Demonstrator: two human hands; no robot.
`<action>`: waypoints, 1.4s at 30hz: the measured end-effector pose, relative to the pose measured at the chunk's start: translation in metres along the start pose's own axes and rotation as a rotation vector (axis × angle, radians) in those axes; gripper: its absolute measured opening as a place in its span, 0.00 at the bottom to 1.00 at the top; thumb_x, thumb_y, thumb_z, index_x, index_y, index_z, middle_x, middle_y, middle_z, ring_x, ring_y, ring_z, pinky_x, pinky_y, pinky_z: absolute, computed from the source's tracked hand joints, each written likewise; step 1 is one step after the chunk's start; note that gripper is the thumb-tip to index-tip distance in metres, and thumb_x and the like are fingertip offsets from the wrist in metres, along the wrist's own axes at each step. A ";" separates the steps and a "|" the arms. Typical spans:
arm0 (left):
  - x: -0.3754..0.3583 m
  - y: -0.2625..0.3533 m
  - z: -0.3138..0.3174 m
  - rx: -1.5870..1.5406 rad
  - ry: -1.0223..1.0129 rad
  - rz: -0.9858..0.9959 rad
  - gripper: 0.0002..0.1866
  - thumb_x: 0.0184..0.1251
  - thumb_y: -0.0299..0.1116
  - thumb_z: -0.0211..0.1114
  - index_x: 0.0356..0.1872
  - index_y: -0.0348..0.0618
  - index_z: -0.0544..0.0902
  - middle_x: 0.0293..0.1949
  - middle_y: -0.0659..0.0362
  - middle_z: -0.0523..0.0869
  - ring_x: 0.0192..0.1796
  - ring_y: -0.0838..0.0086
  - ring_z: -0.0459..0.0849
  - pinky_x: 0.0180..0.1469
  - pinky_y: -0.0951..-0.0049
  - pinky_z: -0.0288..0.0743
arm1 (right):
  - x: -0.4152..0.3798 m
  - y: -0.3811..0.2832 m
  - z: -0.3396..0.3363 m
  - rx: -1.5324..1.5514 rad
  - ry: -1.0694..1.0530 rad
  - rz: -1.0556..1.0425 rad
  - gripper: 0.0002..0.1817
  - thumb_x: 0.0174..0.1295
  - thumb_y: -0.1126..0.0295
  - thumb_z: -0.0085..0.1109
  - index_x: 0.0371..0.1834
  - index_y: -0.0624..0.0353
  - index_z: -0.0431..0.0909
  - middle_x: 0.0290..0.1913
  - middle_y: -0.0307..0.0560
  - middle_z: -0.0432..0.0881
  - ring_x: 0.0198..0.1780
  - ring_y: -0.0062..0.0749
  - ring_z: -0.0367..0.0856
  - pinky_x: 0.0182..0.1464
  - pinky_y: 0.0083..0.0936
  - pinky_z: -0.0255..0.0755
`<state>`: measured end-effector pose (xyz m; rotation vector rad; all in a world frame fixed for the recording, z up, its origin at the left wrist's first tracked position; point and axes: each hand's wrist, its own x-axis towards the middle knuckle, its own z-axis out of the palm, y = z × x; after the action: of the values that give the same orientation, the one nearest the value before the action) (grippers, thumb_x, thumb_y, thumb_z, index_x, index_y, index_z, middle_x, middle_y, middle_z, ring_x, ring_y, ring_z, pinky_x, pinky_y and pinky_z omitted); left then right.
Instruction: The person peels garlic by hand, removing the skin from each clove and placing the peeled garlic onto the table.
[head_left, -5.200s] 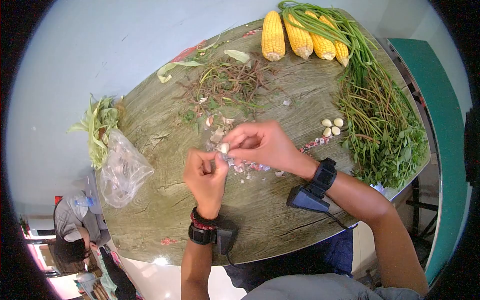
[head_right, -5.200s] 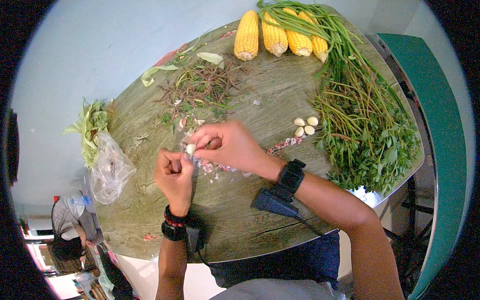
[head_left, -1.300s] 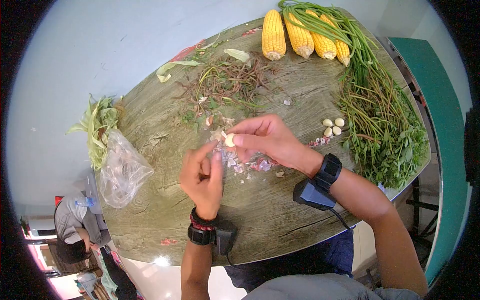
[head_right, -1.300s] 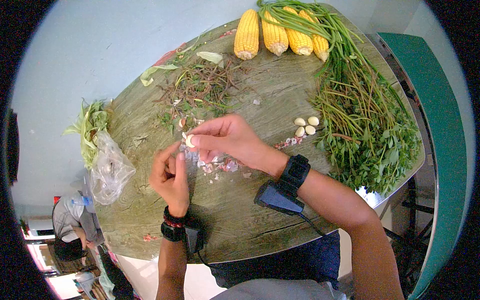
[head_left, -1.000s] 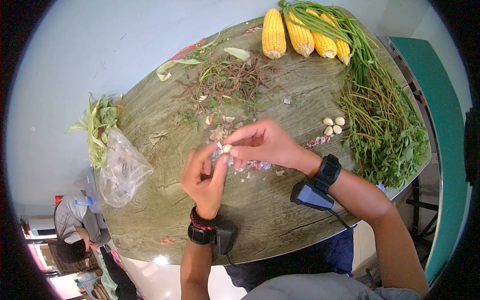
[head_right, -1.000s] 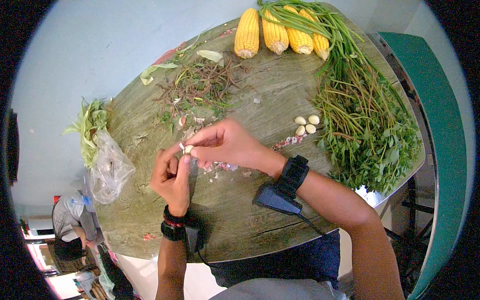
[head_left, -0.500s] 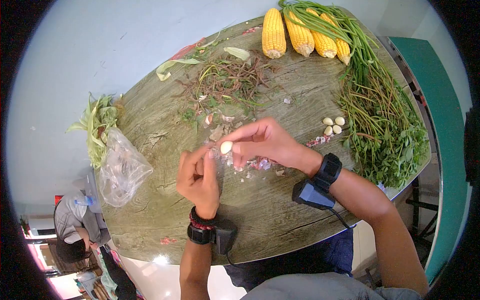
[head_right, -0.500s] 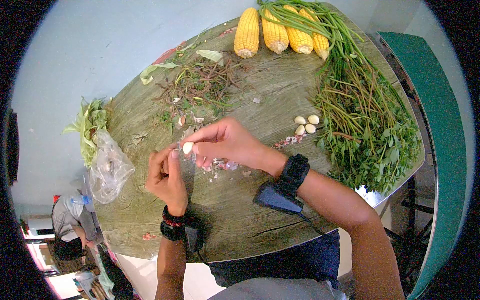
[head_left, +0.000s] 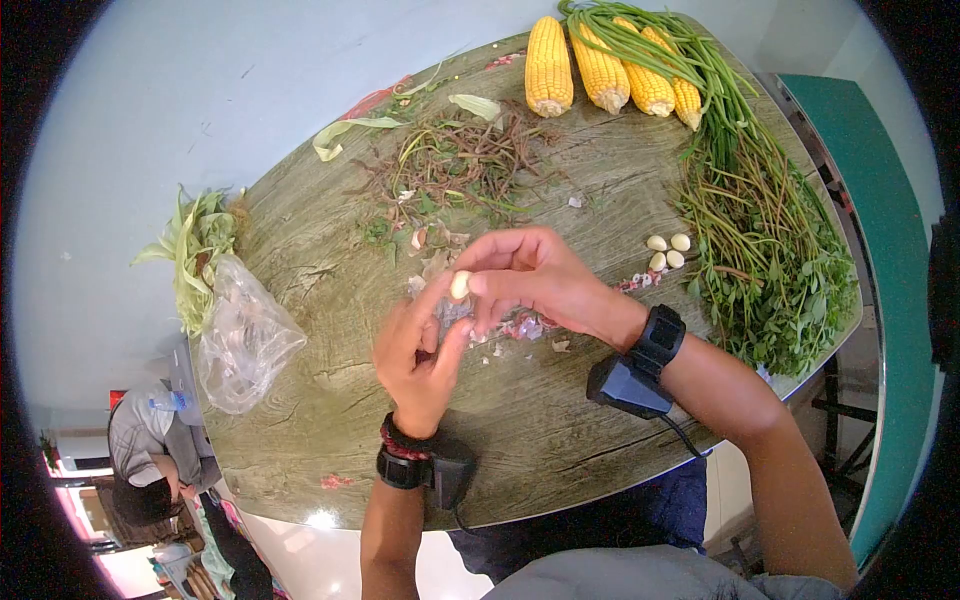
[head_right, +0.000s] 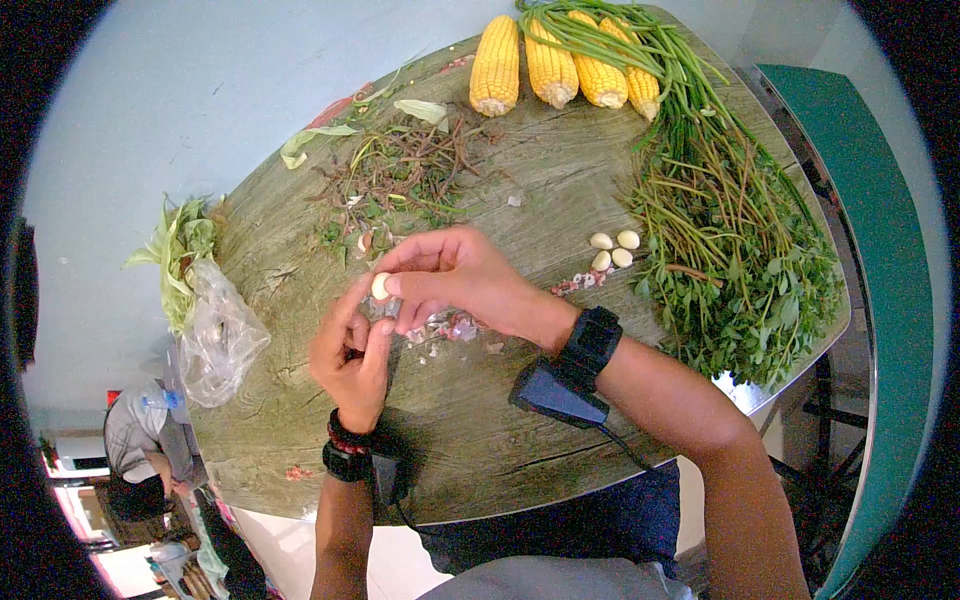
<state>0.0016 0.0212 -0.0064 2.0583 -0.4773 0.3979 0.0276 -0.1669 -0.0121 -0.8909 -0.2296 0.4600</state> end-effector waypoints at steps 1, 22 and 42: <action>0.000 0.000 0.001 -0.004 0.011 -0.006 0.22 0.53 0.20 0.70 0.52 0.44 0.85 0.21 0.67 0.63 0.22 0.82 0.60 0.24 0.79 0.52 | 0.000 0.000 0.000 -0.021 -0.005 0.000 0.11 0.64 0.72 0.61 0.48 0.66 0.78 0.40 0.46 0.85 0.33 0.27 0.86 0.37 0.22 0.82; 0.006 0.002 0.003 -0.027 -0.022 0.096 0.18 0.60 0.20 0.64 0.53 0.44 0.85 0.25 0.62 0.73 0.25 0.78 0.69 0.27 0.79 0.61 | 0.000 0.000 -0.001 -0.161 -0.083 0.052 0.10 0.58 0.76 0.67 0.42 0.64 0.78 0.40 0.46 0.85 0.35 0.25 0.86 0.35 0.18 0.80; -0.007 0.002 0.005 -0.156 0.014 -0.131 0.02 0.70 0.24 0.56 0.35 0.41 0.73 0.25 0.68 0.67 0.28 0.85 0.63 0.32 0.83 0.58 | 0.001 0.009 0.001 -0.361 0.067 -0.179 0.09 0.52 0.77 0.71 0.34 0.59 0.80 0.33 0.39 0.85 0.32 0.15 0.81 0.33 0.14 0.75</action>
<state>-0.0046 0.0176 -0.0106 1.9221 -0.3508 0.2877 0.0252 -0.1610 -0.0185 -1.2247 -0.3340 0.2235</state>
